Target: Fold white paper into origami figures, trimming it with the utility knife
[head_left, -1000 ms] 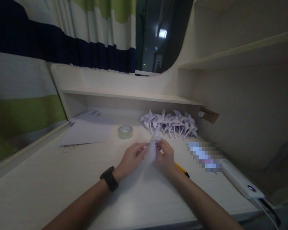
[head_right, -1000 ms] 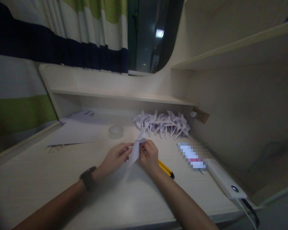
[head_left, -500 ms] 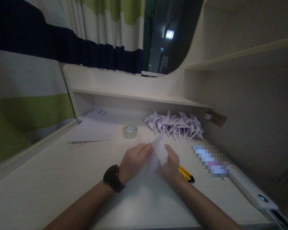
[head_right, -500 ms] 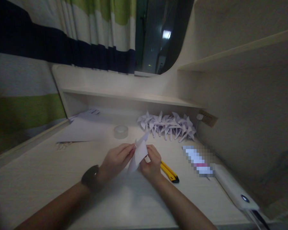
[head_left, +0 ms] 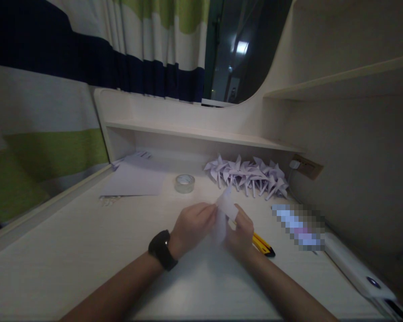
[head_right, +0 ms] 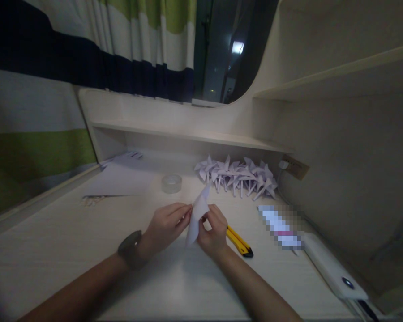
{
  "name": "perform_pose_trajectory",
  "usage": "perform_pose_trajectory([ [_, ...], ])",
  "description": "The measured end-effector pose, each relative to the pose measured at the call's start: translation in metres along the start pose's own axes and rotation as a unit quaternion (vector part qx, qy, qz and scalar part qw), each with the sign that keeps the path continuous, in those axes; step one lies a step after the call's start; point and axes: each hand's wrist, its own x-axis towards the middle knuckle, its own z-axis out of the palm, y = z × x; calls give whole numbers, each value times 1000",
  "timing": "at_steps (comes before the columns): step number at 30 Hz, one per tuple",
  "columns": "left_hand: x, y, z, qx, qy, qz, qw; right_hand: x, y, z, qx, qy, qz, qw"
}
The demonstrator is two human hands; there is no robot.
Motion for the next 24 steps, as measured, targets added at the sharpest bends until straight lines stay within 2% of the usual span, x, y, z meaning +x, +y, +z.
perform_pose_trajectory([
  [3,2,3,-1,-14,0,-15,1000,1,-1,-1,-12,-6,10,1000],
  [8,6,4,-1,19,12,-5,1000,2,-3,-1,-24,0,28,999],
  [17,2,-3,2,20,-13,7,1000,-2,1,2,-35,14,-33,999],
  [20,1,-5,3,11,-15,6,1000,-1,0,1,-35,17,-23,999],
  [24,1,-5,4,-14,28,-11,999,2,-2,-1,-35,18,5,999],
])
